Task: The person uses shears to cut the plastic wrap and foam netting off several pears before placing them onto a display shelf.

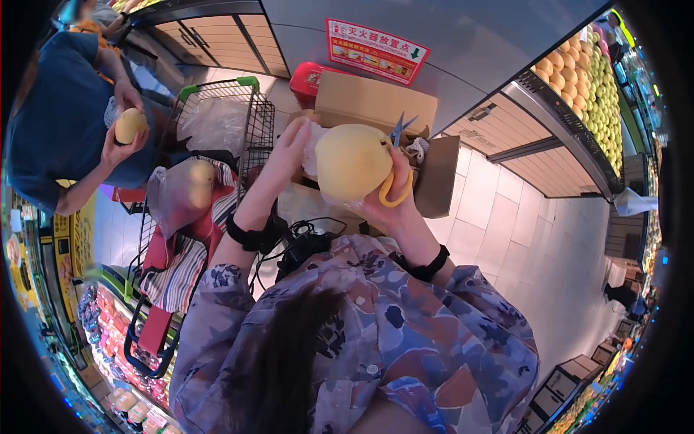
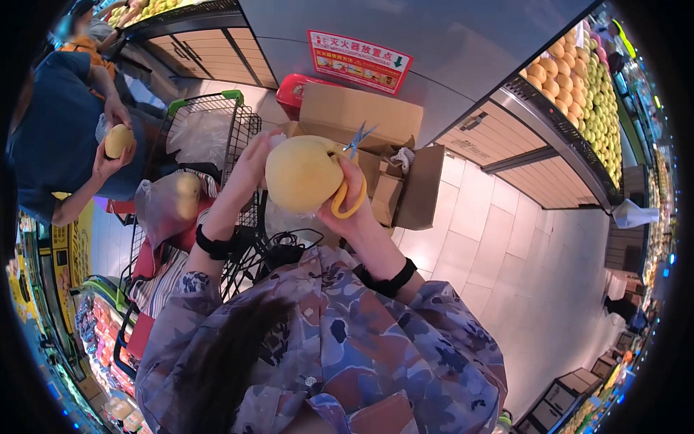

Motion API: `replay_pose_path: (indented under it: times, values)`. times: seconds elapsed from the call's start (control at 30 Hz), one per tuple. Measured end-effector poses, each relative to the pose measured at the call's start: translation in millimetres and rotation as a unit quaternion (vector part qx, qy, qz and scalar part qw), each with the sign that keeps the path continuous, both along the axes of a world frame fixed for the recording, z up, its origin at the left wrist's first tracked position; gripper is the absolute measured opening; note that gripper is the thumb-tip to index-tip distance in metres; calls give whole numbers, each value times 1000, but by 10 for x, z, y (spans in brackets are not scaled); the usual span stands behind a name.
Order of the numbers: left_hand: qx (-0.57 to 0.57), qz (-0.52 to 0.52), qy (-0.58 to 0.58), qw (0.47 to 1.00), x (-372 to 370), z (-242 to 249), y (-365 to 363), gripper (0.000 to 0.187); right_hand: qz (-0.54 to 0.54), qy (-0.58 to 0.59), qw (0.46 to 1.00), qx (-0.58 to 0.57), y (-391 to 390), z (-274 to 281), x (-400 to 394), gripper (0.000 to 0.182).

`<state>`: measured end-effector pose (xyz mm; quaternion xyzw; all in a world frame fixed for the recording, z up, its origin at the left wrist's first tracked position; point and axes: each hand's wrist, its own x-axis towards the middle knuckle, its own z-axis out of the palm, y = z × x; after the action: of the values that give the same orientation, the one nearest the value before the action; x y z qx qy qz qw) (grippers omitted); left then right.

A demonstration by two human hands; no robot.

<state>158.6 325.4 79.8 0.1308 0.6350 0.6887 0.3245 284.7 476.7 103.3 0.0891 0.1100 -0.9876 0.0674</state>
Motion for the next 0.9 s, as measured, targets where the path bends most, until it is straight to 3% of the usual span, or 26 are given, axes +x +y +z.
replay_pose_path:
  times: [0.03, 0.17, 0.23, 0.27, 0.33, 0.67, 0.9]
  values:
    - [97, -7, -146, 985, -12, 57, 31, 43, -14, 10, 1000, 11, 26, 17, 3, 45]
    - [84, -58, -110, 989, 231, 436, 217, 52, -75, -67, 991, 85, 75, -79, -10, 48]
    - [7, -125, 205, 971, 320, 489, 326, 60, -79, -29, 990, 111, 97, -105, -7, 46]
    - [7, -127, 203, 971, 321, 524, 364, 60, -81, -31, 990, 111, 107, -101, -13, 46]
    - [16, -130, 85, 988, 299, 566, 427, 65, -100, -50, 985, 133, 128, -80, -25, 46]
    - [70, -173, 42, 982, 159, 566, 548, 60, -116, -42, 974, 188, 263, -28, -97, 47]
    - [67, -148, 81, 983, 103, 467, 600, 49, -109, -38, 975, 190, 307, -62, -131, 48]
